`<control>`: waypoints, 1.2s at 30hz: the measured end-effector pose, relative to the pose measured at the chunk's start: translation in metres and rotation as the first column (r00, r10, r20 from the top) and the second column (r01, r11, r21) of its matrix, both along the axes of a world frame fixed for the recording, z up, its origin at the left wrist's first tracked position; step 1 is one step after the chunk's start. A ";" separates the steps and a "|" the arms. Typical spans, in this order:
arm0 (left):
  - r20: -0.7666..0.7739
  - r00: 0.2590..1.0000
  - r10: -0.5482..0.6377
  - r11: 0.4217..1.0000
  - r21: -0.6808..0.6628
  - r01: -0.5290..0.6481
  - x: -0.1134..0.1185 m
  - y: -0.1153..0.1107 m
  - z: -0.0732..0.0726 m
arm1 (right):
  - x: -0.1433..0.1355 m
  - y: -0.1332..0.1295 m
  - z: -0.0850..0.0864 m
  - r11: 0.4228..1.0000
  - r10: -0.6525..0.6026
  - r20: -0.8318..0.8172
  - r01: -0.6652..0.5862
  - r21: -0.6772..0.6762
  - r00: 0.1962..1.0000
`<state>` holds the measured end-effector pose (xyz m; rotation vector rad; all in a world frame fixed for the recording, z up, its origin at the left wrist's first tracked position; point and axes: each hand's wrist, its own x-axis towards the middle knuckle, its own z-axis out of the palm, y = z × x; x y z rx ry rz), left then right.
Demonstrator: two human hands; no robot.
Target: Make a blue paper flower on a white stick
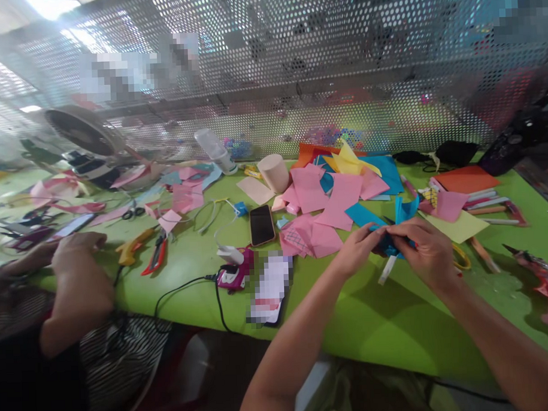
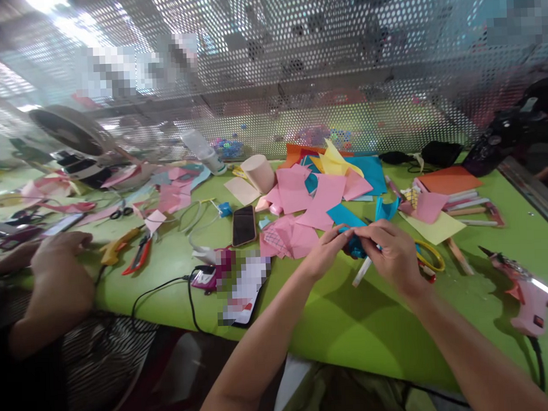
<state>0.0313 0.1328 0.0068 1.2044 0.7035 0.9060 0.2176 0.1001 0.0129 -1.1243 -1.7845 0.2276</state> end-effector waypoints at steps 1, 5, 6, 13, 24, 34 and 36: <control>-0.003 1.000 -0.005 1.000 0.013 0.005 -0.001 0.000 0.002 | 0.000 0.000 0.001 1.000 0.001 -0.002 -0.001 0.006 1.000; -0.023 0.999 -0.041 0.998 0.037 0.042 -0.003 0.001 0.003 | 0.001 0.002 0.005 0.996 0.061 -0.089 -0.067 -0.060 0.994; -0.019 0.999 -0.042 0.998 0.037 0.043 -0.004 0.002 0.003 | 0.002 0.003 0.005 0.990 0.082 -0.132 -0.096 -0.104 0.988; -0.024 1.000 0.001 0.997 0.078 0.001 -0.010 0.005 0.010 | 0.006 0.009 0.004 0.832 0.004 -0.562 -0.315 -0.457 0.827; -0.181 0.983 -0.016 0.978 0.202 0.053 -0.018 0.003 0.014 | 0.004 0.005 0.005 0.956 -0.008 -0.216 -0.056 -0.288 0.976; -0.292 0.910 0.294 0.846 0.522 -0.106 -0.020 0.008 0.012 | 0.006 0.003 0.009 0.982 -0.026 -0.003 0.024 -0.185 1.000; -0.294 0.895 0.336 0.824 0.551 -0.129 -0.018 0.008 0.010 | 0.005 0.006 0.007 0.950 -0.009 -0.167 -0.044 -0.309 0.986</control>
